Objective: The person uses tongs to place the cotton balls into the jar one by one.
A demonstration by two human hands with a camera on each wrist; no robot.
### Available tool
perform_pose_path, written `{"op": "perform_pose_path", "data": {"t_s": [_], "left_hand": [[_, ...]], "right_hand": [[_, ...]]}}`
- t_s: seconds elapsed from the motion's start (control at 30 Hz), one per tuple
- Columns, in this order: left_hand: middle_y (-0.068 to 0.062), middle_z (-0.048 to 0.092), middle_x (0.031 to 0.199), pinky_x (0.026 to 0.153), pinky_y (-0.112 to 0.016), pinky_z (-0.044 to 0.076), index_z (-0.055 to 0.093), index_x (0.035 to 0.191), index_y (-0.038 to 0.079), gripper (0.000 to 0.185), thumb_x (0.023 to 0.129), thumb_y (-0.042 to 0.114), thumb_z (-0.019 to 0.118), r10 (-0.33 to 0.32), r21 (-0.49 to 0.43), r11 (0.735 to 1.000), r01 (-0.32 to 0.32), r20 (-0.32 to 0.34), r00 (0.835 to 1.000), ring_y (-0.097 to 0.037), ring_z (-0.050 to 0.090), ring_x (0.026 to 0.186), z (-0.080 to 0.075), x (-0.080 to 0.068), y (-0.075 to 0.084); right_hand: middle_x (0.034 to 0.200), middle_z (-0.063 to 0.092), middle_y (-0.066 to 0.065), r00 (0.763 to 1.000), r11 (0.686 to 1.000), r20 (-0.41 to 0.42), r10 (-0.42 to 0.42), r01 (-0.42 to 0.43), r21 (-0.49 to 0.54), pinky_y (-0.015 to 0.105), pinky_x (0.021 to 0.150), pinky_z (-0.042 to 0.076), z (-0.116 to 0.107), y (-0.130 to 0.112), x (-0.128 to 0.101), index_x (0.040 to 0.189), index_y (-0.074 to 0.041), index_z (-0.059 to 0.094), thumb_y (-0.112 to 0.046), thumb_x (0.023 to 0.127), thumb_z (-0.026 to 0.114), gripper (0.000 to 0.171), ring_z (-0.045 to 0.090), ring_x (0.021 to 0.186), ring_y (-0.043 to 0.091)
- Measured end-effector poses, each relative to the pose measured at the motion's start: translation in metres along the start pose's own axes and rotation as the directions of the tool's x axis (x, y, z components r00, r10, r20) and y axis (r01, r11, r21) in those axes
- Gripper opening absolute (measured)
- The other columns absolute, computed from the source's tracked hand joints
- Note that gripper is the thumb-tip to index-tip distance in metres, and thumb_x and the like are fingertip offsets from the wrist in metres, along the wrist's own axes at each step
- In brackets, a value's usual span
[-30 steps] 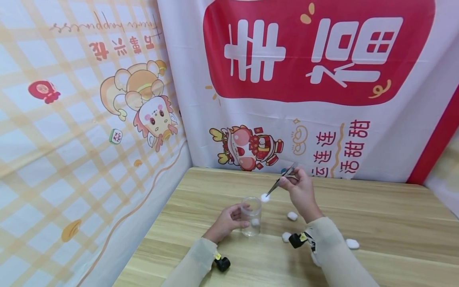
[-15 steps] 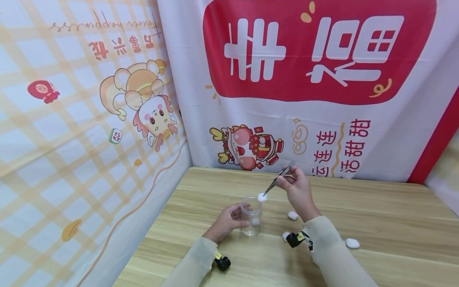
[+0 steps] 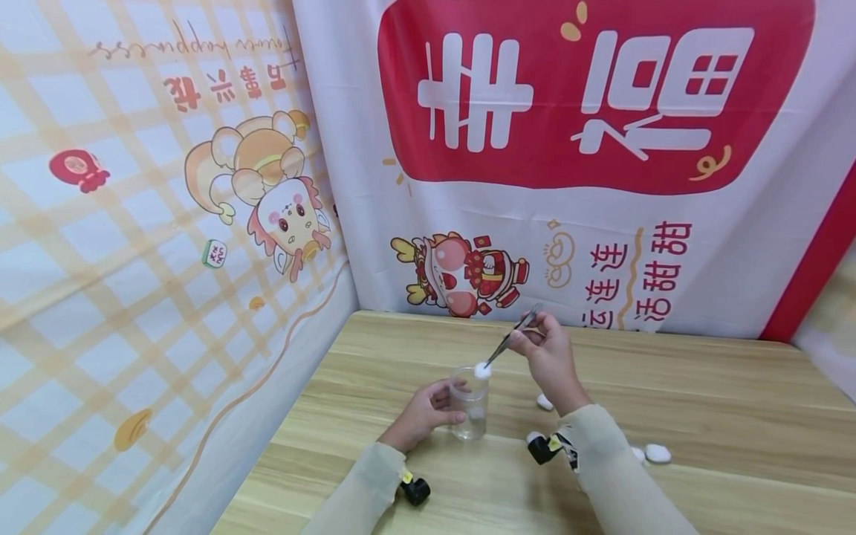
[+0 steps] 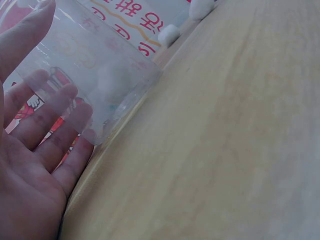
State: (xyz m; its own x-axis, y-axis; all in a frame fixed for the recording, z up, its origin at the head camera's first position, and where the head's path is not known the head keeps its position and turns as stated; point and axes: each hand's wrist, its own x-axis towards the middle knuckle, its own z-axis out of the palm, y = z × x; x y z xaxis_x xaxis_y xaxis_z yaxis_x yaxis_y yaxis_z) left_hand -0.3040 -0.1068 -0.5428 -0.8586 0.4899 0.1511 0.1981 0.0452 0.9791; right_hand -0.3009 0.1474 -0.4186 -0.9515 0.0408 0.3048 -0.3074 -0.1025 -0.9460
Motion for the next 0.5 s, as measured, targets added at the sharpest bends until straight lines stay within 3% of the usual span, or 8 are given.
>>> {"op": "perform_pose_path", "data": {"t_s": [0.5], "left_hand": [[-0.006,0.054,0.137,0.101,-0.036,0.045,0.053,0.138,0.016,0.056,0.087,0.007,0.074,-0.005,0.007,1.0,0.006,-0.014,1.0,-0.024,0.053,0.122,0.0001,-0.0001,0.0019]], "right_hand": [[0.111,0.059,0.02,1.0,1.0,0.014,0.027,-0.027,0.0,0.032,0.083,0.056,0.0082,0.0036,-0.0033,0.123,-0.001,0.048,0.002,0.092,0.063,0.034,0.067,0.098,0.024]]}}
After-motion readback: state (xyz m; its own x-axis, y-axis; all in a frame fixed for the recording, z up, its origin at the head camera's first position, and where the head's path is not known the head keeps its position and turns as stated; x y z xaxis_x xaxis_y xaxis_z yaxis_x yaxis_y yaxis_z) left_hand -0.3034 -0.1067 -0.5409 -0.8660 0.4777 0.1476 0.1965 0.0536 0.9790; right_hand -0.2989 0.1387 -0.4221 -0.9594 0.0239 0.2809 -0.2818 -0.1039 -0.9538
